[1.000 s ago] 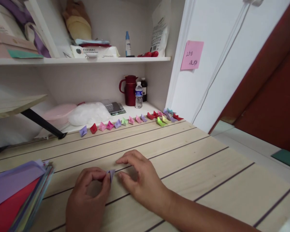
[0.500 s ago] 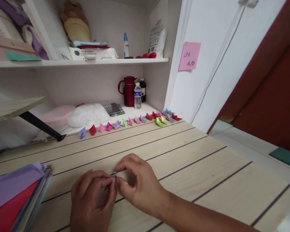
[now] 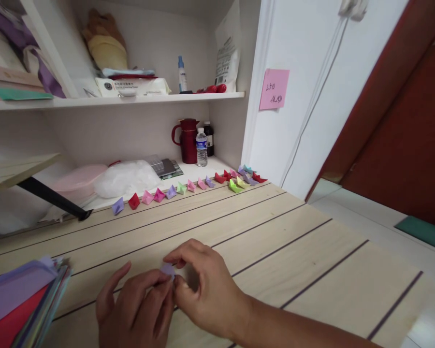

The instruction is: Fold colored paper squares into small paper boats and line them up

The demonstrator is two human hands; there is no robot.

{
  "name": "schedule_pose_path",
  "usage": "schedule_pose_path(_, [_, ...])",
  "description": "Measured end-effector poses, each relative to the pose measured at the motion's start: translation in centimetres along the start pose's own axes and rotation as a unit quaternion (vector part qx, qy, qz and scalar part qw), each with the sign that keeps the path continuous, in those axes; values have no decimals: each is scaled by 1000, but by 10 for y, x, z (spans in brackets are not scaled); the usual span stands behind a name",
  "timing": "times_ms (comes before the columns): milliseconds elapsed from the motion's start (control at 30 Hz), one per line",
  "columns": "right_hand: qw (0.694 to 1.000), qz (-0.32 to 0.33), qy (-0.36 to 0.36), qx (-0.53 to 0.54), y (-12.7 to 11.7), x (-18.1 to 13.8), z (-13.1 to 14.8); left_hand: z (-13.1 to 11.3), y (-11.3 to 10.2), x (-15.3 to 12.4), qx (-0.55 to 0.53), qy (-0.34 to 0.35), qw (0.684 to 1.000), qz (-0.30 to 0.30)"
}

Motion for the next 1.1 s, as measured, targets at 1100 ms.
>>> schedule_pose_path(1100, [998,45,51,-15,-1,8,-23,16,26,-42,-213,-473,833,193])
Point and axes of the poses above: each hand's wrist, its own x-axis towards the middle knuckle, its own y-axis out of the palm, z = x × y, the point moved 1 cm from there along x, towards the middle knuckle, and after that the axes turned 7 degrees about -y, right-handed, at the moved point
